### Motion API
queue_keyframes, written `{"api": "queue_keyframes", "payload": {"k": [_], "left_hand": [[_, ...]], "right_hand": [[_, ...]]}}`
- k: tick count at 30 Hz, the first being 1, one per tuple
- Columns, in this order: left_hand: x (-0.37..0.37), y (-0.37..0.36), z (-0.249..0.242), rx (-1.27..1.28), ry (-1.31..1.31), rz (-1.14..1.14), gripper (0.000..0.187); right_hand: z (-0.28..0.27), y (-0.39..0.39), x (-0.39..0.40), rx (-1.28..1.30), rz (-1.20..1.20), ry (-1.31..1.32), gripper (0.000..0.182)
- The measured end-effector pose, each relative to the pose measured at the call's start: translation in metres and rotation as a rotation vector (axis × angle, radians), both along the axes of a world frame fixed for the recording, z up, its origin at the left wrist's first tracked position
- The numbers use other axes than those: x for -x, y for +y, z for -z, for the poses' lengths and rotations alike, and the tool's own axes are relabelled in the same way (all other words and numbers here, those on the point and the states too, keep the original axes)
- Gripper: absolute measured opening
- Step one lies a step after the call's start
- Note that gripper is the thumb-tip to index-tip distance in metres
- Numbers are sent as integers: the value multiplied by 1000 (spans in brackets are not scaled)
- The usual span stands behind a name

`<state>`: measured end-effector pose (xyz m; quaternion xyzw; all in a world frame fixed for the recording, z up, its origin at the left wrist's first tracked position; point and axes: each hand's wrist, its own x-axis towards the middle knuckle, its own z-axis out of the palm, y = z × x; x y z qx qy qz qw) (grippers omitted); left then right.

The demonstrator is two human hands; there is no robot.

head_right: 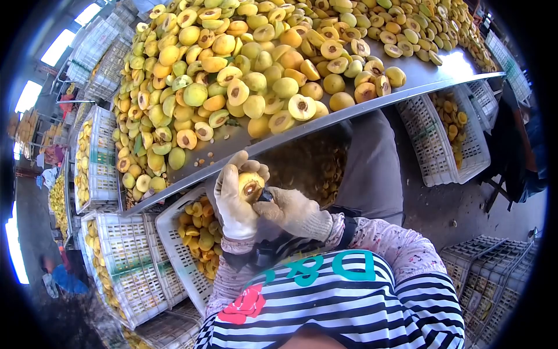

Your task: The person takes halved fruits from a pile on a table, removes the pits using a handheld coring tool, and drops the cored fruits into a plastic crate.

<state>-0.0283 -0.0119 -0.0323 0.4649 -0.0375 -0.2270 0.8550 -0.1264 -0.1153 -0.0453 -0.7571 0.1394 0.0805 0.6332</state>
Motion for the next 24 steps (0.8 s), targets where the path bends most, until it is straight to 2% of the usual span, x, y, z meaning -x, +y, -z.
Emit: {"api": "queue_keyframes", "payload": {"k": [1,4,7,9,10,13,16,19,21,24], "left_hand": [[0,2,0,6,5,-3,33],[-4,7,-2,-27,17,91,31],[-19,17,-2,-114,44,251,29],[-24,20,-1,-208,14,325,26],[-25,22,1,-178,0,340,26],[-32,26,2,-134,-58,415,25],[-39,30,3,-225,-124,555,26],[-49,33,-3,-252,-124,710,29],[-54,32,-3,-235,-136,787,32],[-49,27,2,115,158,699,32]], "right_hand": [[0,0,-1,-99,-20,-58,52],[6,3,-3,-18,-57,31,54],[-14,4,-9,126,-141,153,55],[-8,6,-11,95,-169,196,55],[-4,6,-11,78,-183,223,55],[9,8,-10,-24,-192,167,56],[23,11,-12,74,-222,191,56],[29,15,-11,29,-222,131,49],[25,15,-12,-434,-252,191,44],[11,16,-15,-915,-261,256,40]]}}
